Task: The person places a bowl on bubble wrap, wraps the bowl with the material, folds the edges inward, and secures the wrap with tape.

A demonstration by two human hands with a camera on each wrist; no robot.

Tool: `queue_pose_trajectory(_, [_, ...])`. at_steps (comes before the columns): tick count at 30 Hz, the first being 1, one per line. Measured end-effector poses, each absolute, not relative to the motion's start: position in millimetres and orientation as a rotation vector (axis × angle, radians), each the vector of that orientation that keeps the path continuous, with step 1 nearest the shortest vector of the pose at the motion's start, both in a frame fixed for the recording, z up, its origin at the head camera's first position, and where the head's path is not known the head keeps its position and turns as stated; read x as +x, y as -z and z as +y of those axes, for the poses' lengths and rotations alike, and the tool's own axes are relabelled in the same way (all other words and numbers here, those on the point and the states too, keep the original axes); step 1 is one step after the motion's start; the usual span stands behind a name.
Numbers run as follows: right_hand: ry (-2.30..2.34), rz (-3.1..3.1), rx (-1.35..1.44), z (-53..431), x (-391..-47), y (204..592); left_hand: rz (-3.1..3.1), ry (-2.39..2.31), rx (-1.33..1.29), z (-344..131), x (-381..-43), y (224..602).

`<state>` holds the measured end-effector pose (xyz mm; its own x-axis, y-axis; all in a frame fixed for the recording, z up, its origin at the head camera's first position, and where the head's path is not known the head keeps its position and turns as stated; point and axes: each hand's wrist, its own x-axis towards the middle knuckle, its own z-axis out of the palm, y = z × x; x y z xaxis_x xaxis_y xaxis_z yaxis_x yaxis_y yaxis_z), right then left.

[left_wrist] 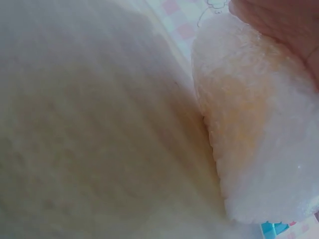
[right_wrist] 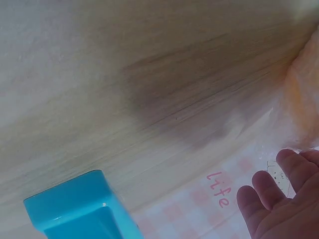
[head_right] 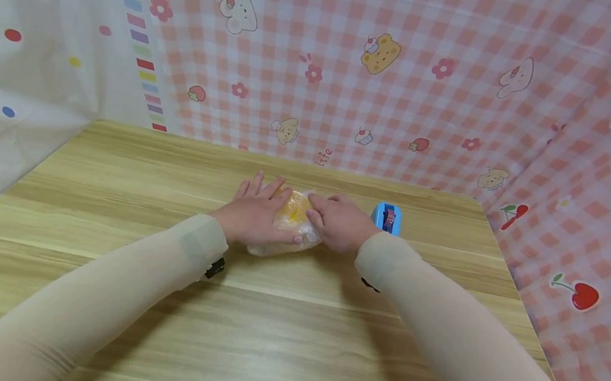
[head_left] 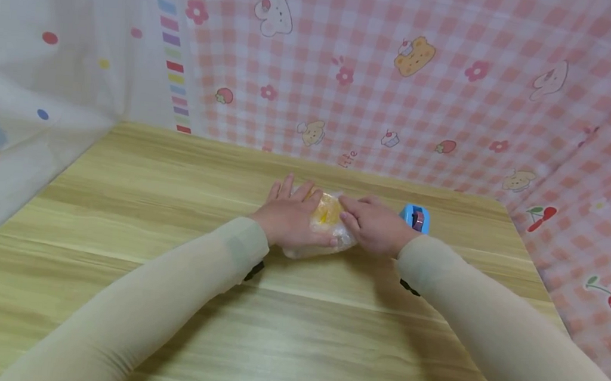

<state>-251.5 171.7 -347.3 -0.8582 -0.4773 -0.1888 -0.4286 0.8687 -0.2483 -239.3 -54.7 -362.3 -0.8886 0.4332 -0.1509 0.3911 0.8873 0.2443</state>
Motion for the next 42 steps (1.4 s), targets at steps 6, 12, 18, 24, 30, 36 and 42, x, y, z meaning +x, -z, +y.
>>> queue_pose_trajectory(6, [0.306, 2.796, -0.697, 171.8, -250.8, 347.4, 2.858, -0.364, 0.644, -55.7, -240.0, 362.3])
queue_pose_trajectory(12, [0.327, 2.820, -0.736, 173.8, -251.1, 348.4, 2.863, -0.422, 0.657, -58.7, -242.3, 361.1])
queue_pose_trajectory(18, [0.369, 2.862, -0.730, 174.8, -248.8, 345.1, 2.869, -0.502, 0.671, -62.9, -246.3, 359.7])
queue_pose_trajectory(24, [0.437, 2.904, -0.733, 178.2, -250.5, 343.2, 2.904, -0.562, 0.702, -71.2, -251.3, 358.3])
queue_pose_trajectory(30, [0.479, 2.976, -0.692, 182.4, -253.1, 343.3, 2.952, -0.559, 0.696, -83.5, -257.3, 356.9])
queue_pose_trajectory(36, [0.438, 2.998, -0.640, 190.1, -252.6, 341.7, 3.002, -0.537, 0.696, -100.3, -263.8, 355.0])
queue_pose_trajectory(42, [0.355, 2.994, -0.567, 199.1, -253.7, 341.6, 3.046, -0.475, 0.639, -116.9, -271.4, 355.4])
